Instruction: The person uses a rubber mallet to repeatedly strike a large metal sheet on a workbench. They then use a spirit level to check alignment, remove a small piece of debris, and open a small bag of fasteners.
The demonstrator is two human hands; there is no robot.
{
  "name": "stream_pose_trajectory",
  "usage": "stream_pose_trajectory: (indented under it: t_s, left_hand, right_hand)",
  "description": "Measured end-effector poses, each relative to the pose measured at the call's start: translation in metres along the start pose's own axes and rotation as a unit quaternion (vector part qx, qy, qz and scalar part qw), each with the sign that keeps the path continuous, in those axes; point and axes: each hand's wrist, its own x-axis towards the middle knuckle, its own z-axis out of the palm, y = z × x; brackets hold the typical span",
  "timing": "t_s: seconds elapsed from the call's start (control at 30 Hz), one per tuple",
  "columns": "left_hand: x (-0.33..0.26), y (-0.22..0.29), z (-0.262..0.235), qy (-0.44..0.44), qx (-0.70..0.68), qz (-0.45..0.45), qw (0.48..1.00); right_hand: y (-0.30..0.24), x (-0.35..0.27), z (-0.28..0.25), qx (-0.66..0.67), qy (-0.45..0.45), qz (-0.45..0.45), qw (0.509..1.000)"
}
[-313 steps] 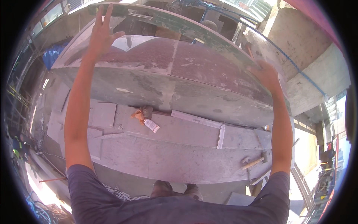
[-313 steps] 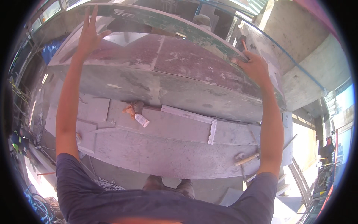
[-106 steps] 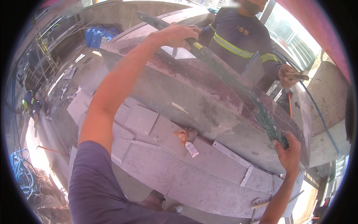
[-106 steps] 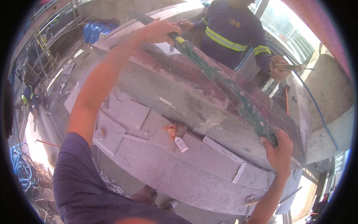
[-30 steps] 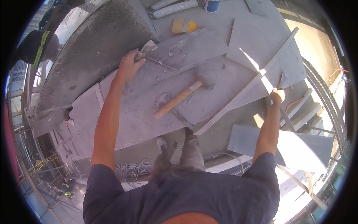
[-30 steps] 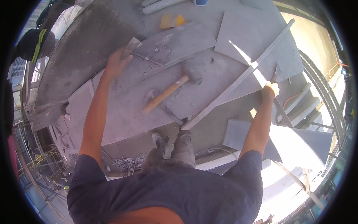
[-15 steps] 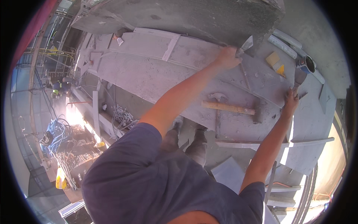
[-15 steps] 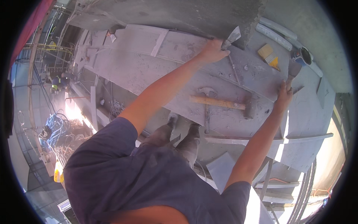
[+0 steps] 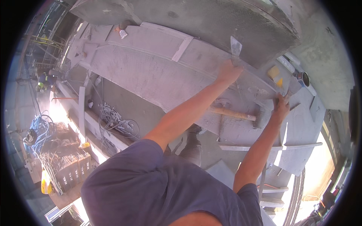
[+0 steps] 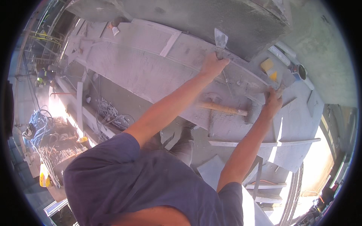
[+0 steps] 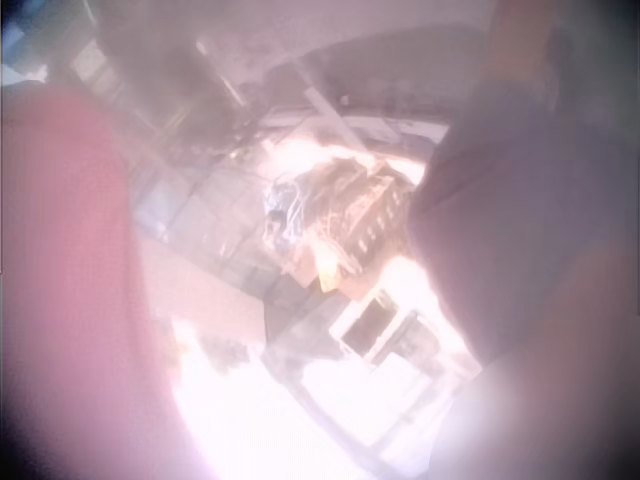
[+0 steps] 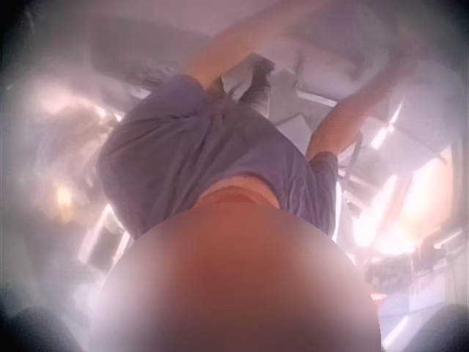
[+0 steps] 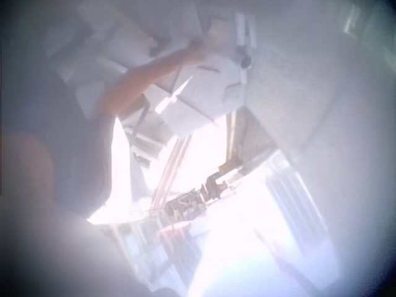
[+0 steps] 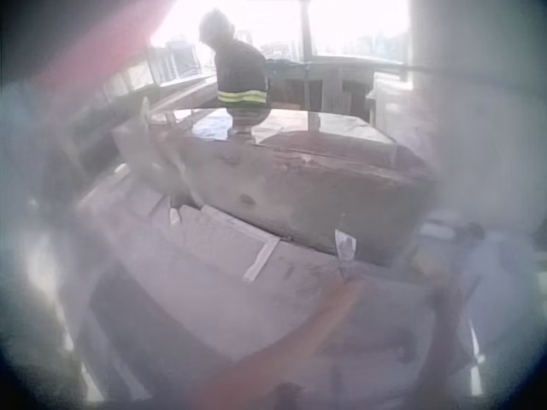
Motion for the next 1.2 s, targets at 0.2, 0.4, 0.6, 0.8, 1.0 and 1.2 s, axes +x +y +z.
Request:
stream_pose_trajectory:
  t_s: [0.2,0.4,0.6,0.8,1.0,1.2]
  left_hand:
    - [-0.076,-0.004,-0.169,0.029,-0.118,-0.068,0.99]
    - [-0.06,-0.08,-0.332,0.126,-0.168,-0.028,0.977]
    - [-0.094,-0.208,-0.407,0.157,-0.204,-0.058,0.965]
    - [-0.138,-0.235,-0.423,0.044,-0.022,-0.19,0.981]
    - [-0.16,-0.229,-0.422,-0.052,-0.102,-0.2,0.973]
    - [-0.151,-0.277,-0.357,-0.181,-0.284,-0.192,0.922]
  right_hand:
    - [-0.051,-0.208,0.091,0.058,0.009,-0.043,0.997]
    - [0.034,-0.294,0.207,0.145,-0.112,0.061,0.981]
    - [0.146,-0.394,0.225,-0.017,-0.128,0.039,0.991]
    - [0.152,-0.446,0.23,-0.249,-0.069,0.029,0.966]
    - [0.105,-0.498,0.219,-0.057,-0.081,0.136,0.986]
    - [0.104,-0.525,0.247,-0.011,-0.155,0.33,0.931]
